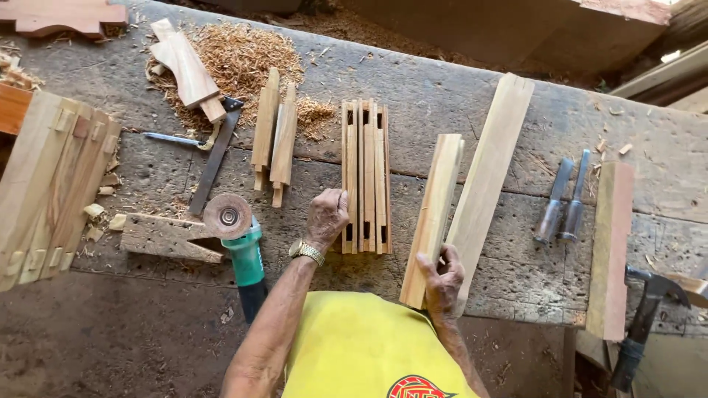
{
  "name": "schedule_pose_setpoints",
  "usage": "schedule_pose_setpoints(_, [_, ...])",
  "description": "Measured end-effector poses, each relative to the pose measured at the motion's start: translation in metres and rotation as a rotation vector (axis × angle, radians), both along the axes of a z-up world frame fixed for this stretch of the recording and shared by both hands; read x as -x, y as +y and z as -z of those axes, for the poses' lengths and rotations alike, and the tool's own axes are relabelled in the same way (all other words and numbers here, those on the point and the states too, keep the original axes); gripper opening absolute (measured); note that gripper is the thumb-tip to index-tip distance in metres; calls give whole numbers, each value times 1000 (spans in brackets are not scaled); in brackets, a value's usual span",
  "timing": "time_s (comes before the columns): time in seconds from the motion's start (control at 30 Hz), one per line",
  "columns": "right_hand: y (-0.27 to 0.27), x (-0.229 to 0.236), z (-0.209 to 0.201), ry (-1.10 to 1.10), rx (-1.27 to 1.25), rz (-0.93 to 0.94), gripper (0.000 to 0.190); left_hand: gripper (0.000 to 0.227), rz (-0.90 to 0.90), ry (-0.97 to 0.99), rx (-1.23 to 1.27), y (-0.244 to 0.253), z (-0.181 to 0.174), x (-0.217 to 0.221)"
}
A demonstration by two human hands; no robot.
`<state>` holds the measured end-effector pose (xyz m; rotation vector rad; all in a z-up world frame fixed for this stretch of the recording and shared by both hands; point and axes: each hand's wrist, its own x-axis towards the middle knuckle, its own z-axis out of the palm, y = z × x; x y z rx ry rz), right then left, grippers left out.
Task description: The person holds a small wooden frame with a decorative cutout, sets it on the workbench, then sorts and aligns slotted wooden slats, fitting them together by hand to dry-fit the joints of the frame. They lift the assembled slat stack, turn it over, and fit a shaped wooden piece into the slots.
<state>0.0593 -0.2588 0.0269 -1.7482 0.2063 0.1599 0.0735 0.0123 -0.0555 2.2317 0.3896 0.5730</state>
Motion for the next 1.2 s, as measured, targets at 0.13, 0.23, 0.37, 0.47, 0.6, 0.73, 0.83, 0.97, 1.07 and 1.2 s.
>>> schedule_pose_setpoints(0.13, [3,9,-1,-51,81,-23,30,23,68,-12,-37,2,26,13])
schedule_pose_setpoints(0.23, [4,10,-7,-83,148,-44,33,17,40,125,-84,-7,32,32])
schedule_pose_setpoints(0.37, [8,8,-10,-90,182,-58,35,20,-74,160,-260,-13,-21,50])
schedule_pose_setpoints(0.47, [5,1,-4,-76,226,-57,41,17,-132,119,-105,-6,-41,55])
schedule_pose_setpoints(0.6, [-15,0,21,-37,139,9,36,58,-163,184,238,-2,-82,82])
schedule_pose_setpoints(0.73, [-31,-3,33,-70,124,48,37,88,97,237,156,-3,-60,124])
schedule_pose_setpoints(0.83, [-25,0,23,-124,143,41,34,87,170,258,146,-11,-31,142])
schedule_pose_setpoints(0.97, [-18,7,26,-117,86,-151,33,33,126,252,-46,-18,-21,145])
schedule_pose_setpoints(1.07, [4,8,20,-209,123,-296,35,16,23,308,-103,-17,-38,148])
schedule_pose_setpoints(1.2, [38,5,4,-311,211,-462,40,8,-109,564,-263,-15,-59,172])
